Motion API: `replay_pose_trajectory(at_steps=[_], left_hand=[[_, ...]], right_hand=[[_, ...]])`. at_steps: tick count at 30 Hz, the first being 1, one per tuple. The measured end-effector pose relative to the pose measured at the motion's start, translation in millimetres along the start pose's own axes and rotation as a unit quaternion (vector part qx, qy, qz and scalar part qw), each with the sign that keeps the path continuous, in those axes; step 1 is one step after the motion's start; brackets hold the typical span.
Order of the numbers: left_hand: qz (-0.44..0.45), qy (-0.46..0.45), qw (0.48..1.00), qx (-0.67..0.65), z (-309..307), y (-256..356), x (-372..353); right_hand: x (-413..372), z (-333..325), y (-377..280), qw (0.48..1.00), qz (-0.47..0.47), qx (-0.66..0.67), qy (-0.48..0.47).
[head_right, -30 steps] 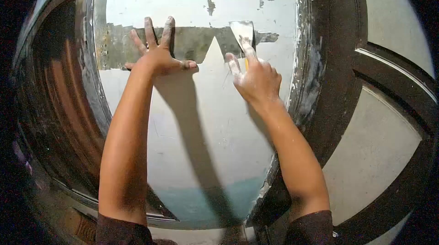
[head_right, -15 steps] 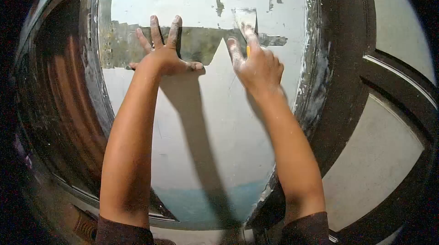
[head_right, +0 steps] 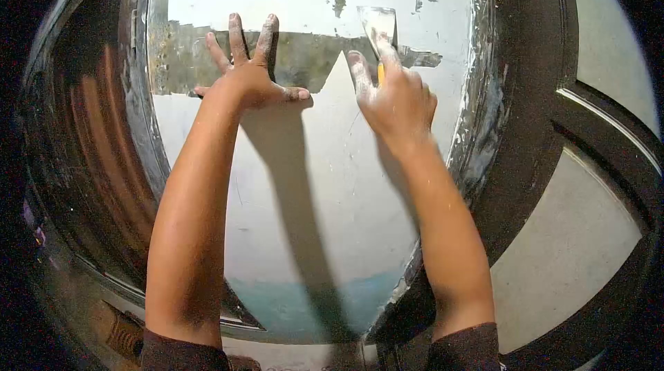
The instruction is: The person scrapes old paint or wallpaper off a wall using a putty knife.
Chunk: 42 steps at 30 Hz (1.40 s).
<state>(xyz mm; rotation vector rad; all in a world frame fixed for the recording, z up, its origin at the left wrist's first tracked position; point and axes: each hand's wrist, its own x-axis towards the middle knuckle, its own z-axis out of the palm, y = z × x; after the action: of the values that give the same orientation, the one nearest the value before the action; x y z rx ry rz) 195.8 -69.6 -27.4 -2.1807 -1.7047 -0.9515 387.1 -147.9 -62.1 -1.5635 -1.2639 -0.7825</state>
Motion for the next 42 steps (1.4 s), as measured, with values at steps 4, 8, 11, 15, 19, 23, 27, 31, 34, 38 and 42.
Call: replay_pose_trajectory(at_steps=[4,8,11,15,19,23,27,31,34,38,42], left_hand=[[-0.014,-0.021,0.999,0.021,-5,3,-1],[0.001,-0.002,1.0,0.003,-3,0,-5],[-0.002,0.0,1.0,0.002,-3,1,-4],[-0.022,-0.037,0.999,0.009,-10,5,-1],[-0.03,-0.025,0.999,0.032,-8,8,-3],[-0.01,-0.009,1.0,0.021,-2,3,-2],[-0.038,-0.061,0.997,0.018,-18,11,-6],[-0.029,-0.059,0.998,0.015,-13,8,-5],[-0.022,-0.038,0.999,0.012,-13,8,-9],[-0.02,-0.042,0.999,0.019,-8,5,0],[-0.014,-0.009,0.999,0.044,-3,3,5]], right_hand=[[-20,0,13,1.0,0.0,0.004,-0.002],[8,-7,20,0.999,0.014,0.026,0.02],[-5,4,38,0.999,-0.001,0.017,0.04],[-22,2,41,1.0,0.012,0.018,0.013],[12,-4,28,0.998,-0.001,0.039,0.048],[-11,-4,30,0.999,0.026,0.015,0.023],[1,0,40,1.0,0.013,-0.007,0.023],[15,-10,30,0.999,0.007,0.022,0.03],[-20,-9,36,1.0,0.026,-0.014,-0.008],[-1,2,48,1.0,0.0,-0.005,0.019],[16,-7,35,0.999,-0.014,0.013,0.034]])
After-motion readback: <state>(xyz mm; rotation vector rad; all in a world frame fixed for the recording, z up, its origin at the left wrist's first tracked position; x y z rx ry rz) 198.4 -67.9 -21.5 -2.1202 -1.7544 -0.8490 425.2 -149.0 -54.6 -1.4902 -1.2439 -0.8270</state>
